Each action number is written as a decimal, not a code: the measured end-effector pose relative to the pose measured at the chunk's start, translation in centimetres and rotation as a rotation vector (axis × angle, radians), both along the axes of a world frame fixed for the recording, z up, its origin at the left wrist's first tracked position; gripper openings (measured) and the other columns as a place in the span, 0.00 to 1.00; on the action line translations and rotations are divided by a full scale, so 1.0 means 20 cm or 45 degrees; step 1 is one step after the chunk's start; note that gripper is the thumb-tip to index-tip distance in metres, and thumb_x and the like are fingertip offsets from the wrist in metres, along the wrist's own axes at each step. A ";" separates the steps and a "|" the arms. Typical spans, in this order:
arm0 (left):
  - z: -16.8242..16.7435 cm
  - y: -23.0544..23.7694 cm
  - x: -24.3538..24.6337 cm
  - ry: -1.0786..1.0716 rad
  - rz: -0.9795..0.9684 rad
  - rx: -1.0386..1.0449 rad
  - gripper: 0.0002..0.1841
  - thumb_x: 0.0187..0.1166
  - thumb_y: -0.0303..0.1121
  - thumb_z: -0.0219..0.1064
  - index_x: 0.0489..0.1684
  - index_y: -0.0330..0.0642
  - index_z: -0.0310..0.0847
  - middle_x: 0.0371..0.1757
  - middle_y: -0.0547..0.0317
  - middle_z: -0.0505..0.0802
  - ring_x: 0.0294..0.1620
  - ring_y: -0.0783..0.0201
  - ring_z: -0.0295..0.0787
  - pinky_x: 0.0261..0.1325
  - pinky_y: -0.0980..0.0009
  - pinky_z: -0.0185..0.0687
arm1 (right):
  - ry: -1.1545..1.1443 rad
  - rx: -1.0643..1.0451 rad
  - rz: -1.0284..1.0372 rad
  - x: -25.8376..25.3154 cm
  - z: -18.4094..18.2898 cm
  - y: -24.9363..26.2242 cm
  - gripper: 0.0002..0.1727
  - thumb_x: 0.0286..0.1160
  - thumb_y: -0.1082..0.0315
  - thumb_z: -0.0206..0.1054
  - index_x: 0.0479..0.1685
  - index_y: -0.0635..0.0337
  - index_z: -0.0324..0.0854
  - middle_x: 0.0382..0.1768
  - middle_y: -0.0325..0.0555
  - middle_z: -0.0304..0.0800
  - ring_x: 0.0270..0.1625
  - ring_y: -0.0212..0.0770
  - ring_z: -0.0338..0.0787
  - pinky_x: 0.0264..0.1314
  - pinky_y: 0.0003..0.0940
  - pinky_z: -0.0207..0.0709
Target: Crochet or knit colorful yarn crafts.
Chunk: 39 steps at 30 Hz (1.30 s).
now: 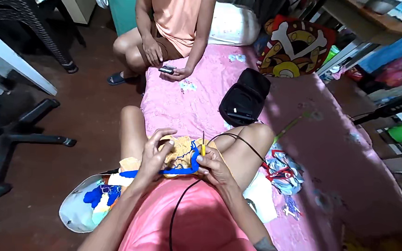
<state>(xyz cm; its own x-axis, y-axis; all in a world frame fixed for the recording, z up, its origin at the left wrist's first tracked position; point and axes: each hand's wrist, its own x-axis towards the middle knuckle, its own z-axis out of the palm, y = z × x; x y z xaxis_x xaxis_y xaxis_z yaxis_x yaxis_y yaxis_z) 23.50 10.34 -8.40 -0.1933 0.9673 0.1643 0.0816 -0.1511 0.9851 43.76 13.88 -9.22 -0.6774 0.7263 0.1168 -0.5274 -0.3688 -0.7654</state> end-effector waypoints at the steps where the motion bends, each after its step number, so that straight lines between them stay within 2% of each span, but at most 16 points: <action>1: -0.01 0.03 -0.03 -0.071 -0.180 -0.113 0.17 0.77 0.30 0.60 0.63 0.38 0.83 0.62 0.60 0.90 0.61 0.69 0.87 0.65 0.67 0.84 | 0.012 -0.003 0.013 0.00 0.00 0.00 0.08 0.75 0.65 0.74 0.47 0.56 0.87 0.33 0.34 0.91 0.20 0.17 0.74 0.20 0.14 0.65; 3: -0.05 0.08 -0.06 -0.323 -0.606 -0.262 0.19 0.79 0.32 0.61 0.66 0.40 0.83 0.62 0.63 0.91 0.62 0.69 0.87 0.67 0.69 0.83 | 0.006 0.005 -0.010 0.00 0.00 0.00 0.08 0.74 0.67 0.73 0.48 0.58 0.88 0.35 0.36 0.92 0.20 0.17 0.74 0.20 0.14 0.66; 4: -0.06 0.09 -0.06 -0.410 -0.771 -0.308 0.17 0.79 0.34 0.63 0.65 0.43 0.84 0.58 0.67 0.93 0.58 0.72 0.89 0.65 0.71 0.84 | -0.011 0.016 -0.036 0.01 0.00 0.01 0.08 0.74 0.67 0.73 0.48 0.59 0.87 0.36 0.37 0.92 0.20 0.17 0.75 0.20 0.14 0.66; 6: -0.06 0.10 -0.07 -0.444 -0.938 -0.340 0.13 0.81 0.39 0.65 0.58 0.46 0.88 0.47 0.72 0.95 0.49 0.76 0.91 0.59 0.75 0.86 | -0.039 0.018 -0.080 0.02 -0.01 0.01 0.09 0.73 0.70 0.73 0.49 0.61 0.86 0.37 0.39 0.93 0.20 0.18 0.75 0.19 0.14 0.65; 8: -0.02 0.10 -0.07 -0.286 -0.891 -0.390 0.07 0.81 0.32 0.63 0.41 0.49 0.89 0.35 0.77 0.95 0.37 0.80 0.91 0.48 0.80 0.88 | -0.057 -0.003 -0.107 0.03 -0.01 0.01 0.09 0.71 0.72 0.73 0.48 0.60 0.86 0.35 0.38 0.92 0.20 0.18 0.75 0.19 0.14 0.65; 9: 0.01 0.11 -0.08 -0.216 -0.838 -0.415 0.11 0.82 0.29 0.60 0.33 0.50 0.88 0.31 0.79 0.93 0.33 0.82 0.89 0.44 0.81 0.87 | -0.059 -0.008 -0.108 0.03 -0.02 0.01 0.08 0.71 0.72 0.74 0.47 0.60 0.87 0.34 0.38 0.92 0.19 0.18 0.75 0.19 0.14 0.65; 12: 0.05 0.16 -0.13 -0.279 -0.704 -0.360 0.16 0.82 0.30 0.53 0.23 0.54 0.83 0.23 0.77 0.88 0.27 0.81 0.84 0.38 0.82 0.83 | -0.069 0.045 -0.092 0.04 -0.02 0.01 0.08 0.73 0.69 0.74 0.47 0.59 0.87 0.31 0.35 0.90 0.20 0.17 0.74 0.20 0.13 0.64; 16: 0.07 0.25 -0.17 -0.458 -0.641 -0.230 0.16 0.86 0.39 0.55 0.24 0.53 0.83 0.22 0.72 0.85 0.24 0.77 0.83 0.33 0.80 0.82 | -0.106 0.111 -0.116 0.03 -0.03 0.00 0.07 0.73 0.71 0.73 0.46 0.60 0.86 0.28 0.34 0.89 0.20 0.17 0.74 0.20 0.13 0.64; 20: 0.08 0.30 -0.17 -0.518 -0.602 -0.136 0.16 0.87 0.41 0.55 0.27 0.53 0.82 0.22 0.71 0.82 0.23 0.77 0.80 0.32 0.80 0.80 | -0.183 0.142 -0.179 0.02 -0.02 -0.02 0.05 0.71 0.74 0.73 0.43 0.62 0.86 0.30 0.37 0.91 0.26 0.20 0.83 0.27 0.15 0.74; 25: 0.17 0.38 -0.17 -0.568 -0.539 -0.206 0.19 0.87 0.33 0.48 0.23 0.53 0.79 0.18 0.73 0.82 0.22 0.76 0.81 0.34 0.78 0.84 | -0.186 0.154 -0.203 0.02 -0.03 -0.04 0.05 0.71 0.74 0.72 0.43 0.61 0.86 0.32 0.37 0.92 0.30 0.22 0.86 0.32 0.18 0.78; 30: 0.18 0.43 -0.17 -0.575 -0.496 -0.236 0.21 0.89 0.32 0.45 0.22 0.53 0.78 0.18 0.73 0.82 0.22 0.77 0.80 0.34 0.78 0.83 | -0.165 0.127 -0.185 0.02 -0.04 -0.05 0.05 0.71 0.72 0.74 0.42 0.60 0.86 0.27 0.35 0.89 0.22 0.18 0.77 0.22 0.14 0.67; 39: 0.15 0.46 -0.22 -0.633 -0.421 -0.212 0.22 0.91 0.34 0.44 0.23 0.54 0.78 0.17 0.75 0.80 0.21 0.77 0.78 0.35 0.78 0.82 | -0.192 0.072 -0.259 0.01 -0.05 -0.07 0.05 0.70 0.75 0.72 0.42 0.62 0.86 0.27 0.36 0.88 0.21 0.19 0.76 0.23 0.15 0.67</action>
<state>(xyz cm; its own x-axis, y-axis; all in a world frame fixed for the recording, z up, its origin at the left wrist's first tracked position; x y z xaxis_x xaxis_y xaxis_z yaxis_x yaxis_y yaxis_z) 19.12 19.48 -5.45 0.1067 0.9939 -0.0267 -0.4178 0.0691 0.9059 43.98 12.49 -10.16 -0.5311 0.8444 0.0700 -0.4646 -0.2211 -0.8575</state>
